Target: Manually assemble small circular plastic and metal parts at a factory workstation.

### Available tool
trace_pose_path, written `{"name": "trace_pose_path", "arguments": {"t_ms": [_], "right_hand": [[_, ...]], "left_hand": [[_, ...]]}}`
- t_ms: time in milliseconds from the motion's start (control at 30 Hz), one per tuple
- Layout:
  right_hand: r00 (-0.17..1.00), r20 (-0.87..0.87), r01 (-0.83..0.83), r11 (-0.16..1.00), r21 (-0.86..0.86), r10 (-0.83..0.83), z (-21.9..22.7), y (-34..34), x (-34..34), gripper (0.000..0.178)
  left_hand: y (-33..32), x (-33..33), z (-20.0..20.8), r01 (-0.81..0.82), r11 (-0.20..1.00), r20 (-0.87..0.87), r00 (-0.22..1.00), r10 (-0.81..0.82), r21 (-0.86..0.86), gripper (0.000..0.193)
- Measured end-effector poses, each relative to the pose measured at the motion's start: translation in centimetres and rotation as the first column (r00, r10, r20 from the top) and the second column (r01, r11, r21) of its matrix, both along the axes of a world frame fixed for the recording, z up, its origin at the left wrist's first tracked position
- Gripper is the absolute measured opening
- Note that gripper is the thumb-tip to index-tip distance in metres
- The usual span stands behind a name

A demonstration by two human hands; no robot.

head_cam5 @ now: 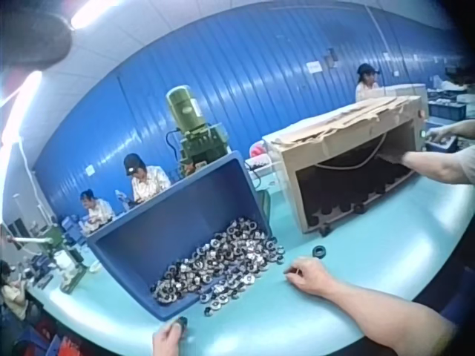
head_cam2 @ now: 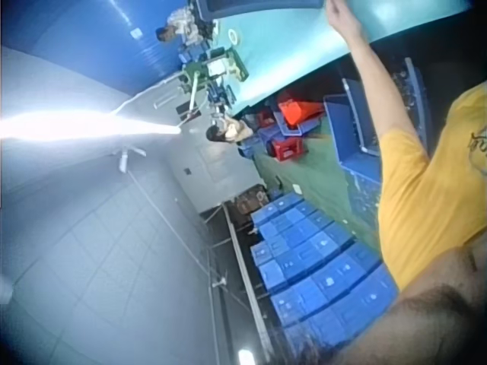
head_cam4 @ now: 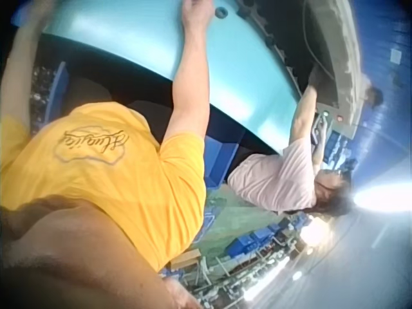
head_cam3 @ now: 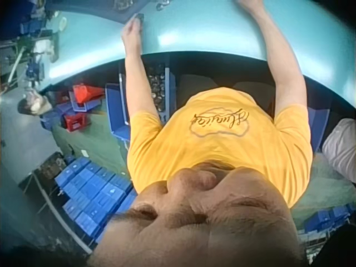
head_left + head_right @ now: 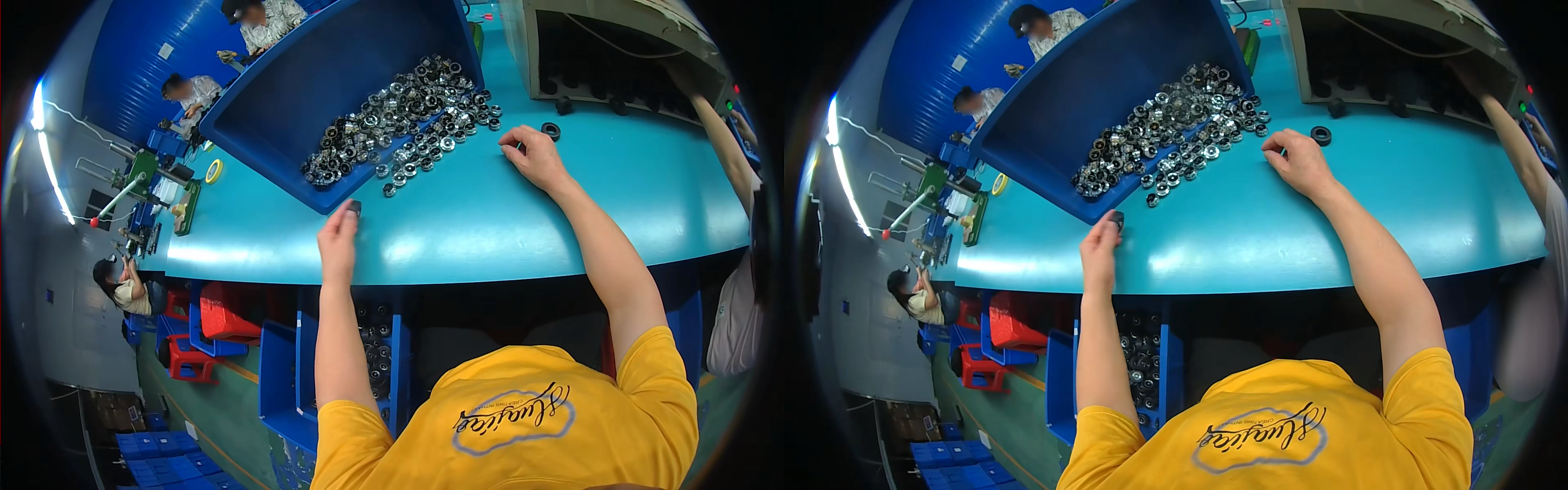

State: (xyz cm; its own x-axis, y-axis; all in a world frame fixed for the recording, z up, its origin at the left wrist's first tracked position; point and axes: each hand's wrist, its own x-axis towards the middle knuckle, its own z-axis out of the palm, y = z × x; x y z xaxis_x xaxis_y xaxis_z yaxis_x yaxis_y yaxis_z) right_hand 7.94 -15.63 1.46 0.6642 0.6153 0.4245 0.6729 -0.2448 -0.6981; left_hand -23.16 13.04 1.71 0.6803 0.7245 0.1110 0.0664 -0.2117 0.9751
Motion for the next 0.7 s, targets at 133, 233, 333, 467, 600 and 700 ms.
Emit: {"name": "trace_pose_path", "arguments": {"t_ms": [133,233,333,467,600,700], "right_hand": [[1.000,-0.024,0.005,1.000,0.003,-0.005,-0.1,0.0,0.0,0.014],[1.000,-0.028,-0.007,1.000,-0.004,0.007,0.0,0.0,-0.2,0.014],[0.999,-0.044,-0.013,1.000,-0.009,0.012,0.2,0.1,-0.4,0.014],[0.998,-0.061,-0.015,1.000,-0.023,0.014,0.4,0.0,-0.4,0.015],[0.998,-0.036,-0.045,0.998,0.050,0.047,0.1,0.1,-0.5,0.014],[0.959,-0.219,-0.159,0.981,0.109,0.180,1.3,0.5,-2.5,0.014]], "left_hand": [[-1.8,0.3,1.4,0.174,0.791,0.295,0.956,0.009,-0.586,0.041],[-3.1,0.4,1.9,0.212,0.738,0.296,0.955,-0.018,-0.640,0.041],[-3.7,0.5,1.9,0.214,0.731,0.275,0.961,-0.038,-0.648,0.041],[-4.3,0.6,1.9,0.196,0.744,0.241,0.969,-0.048,-0.639,0.041],[-5.3,1.3,2.4,0.192,0.796,0.199,0.976,-0.092,-0.574,0.038],[-7.5,3.1,3.0,0.234,0.825,0.179,0.970,-0.164,-0.514,0.036]]}}
